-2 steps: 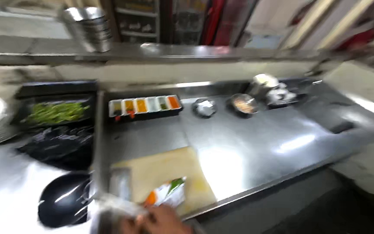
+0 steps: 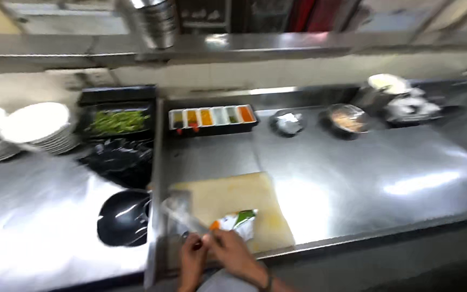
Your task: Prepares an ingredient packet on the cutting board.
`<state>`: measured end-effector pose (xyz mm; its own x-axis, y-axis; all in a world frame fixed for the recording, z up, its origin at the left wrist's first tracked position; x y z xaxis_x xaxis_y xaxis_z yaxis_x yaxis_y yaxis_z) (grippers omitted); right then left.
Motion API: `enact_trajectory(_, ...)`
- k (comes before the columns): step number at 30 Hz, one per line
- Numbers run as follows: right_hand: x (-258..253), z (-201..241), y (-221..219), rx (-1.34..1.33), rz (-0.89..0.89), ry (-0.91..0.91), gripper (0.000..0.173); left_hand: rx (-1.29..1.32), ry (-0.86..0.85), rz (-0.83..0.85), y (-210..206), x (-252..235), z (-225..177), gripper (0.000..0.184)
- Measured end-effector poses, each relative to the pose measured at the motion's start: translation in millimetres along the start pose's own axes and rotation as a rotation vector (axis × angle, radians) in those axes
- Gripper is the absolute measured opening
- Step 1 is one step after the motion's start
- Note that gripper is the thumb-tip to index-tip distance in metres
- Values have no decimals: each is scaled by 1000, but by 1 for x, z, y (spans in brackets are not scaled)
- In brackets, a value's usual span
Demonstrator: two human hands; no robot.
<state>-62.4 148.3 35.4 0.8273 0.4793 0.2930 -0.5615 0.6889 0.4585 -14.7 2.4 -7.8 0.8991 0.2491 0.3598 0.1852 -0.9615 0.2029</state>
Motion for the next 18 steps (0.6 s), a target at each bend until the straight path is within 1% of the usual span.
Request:
enact_trajectory(1,-8,-8,5,-30,-23,-37,51,14,203,14,9,4,-18,22)
enact_trajectory(2,-16,-15,10,-31,-42,-81,54,49,257,-15,11,4,-20,27)
enact_trajectory(3,-23,-23,16,-10,-65,-115,56,75,54,-76,9,2,5,29)
enact_trajectory(4,-28,-28,24,25,-81,-141,58,128,-99,-105,8,-1,25,32)
enact_trajectory(5,-32,-30,32,63,-93,-160,59,176,-167,-107,9,-3,35,33)
enact_trajectory(8,-45,-34,52,111,-100,-181,56,214,-159,-95,15,-2,34,30)
enact_trajectory(12,-65,-31,64,109,-143,-140,36,197,-183,-86,18,0,32,21)
enact_trajectory(14,-74,-32,63,82,-130,-120,31,202,-178,-83,19,0,32,19)
enact_trajectory(16,-84,-35,60,-11,-49,-99,27,202,-174,-72,20,0,32,18)
enact_trajectory(18,-88,-31,61,-177,111,-117,24,205,-181,-54,21,-1,32,19)
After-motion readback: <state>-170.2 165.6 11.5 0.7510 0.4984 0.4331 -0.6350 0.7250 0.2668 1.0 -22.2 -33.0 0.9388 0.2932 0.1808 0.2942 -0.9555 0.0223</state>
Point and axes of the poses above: each hand's wrist, its own x-axis away from the middle knuckle, its own y-axis out of the back of the hand, z = x × y, the point moved 1 cm from there along -x, towards the middle knuckle, and after that the axes turned 3 degrees about x, right-handed, at the moved point
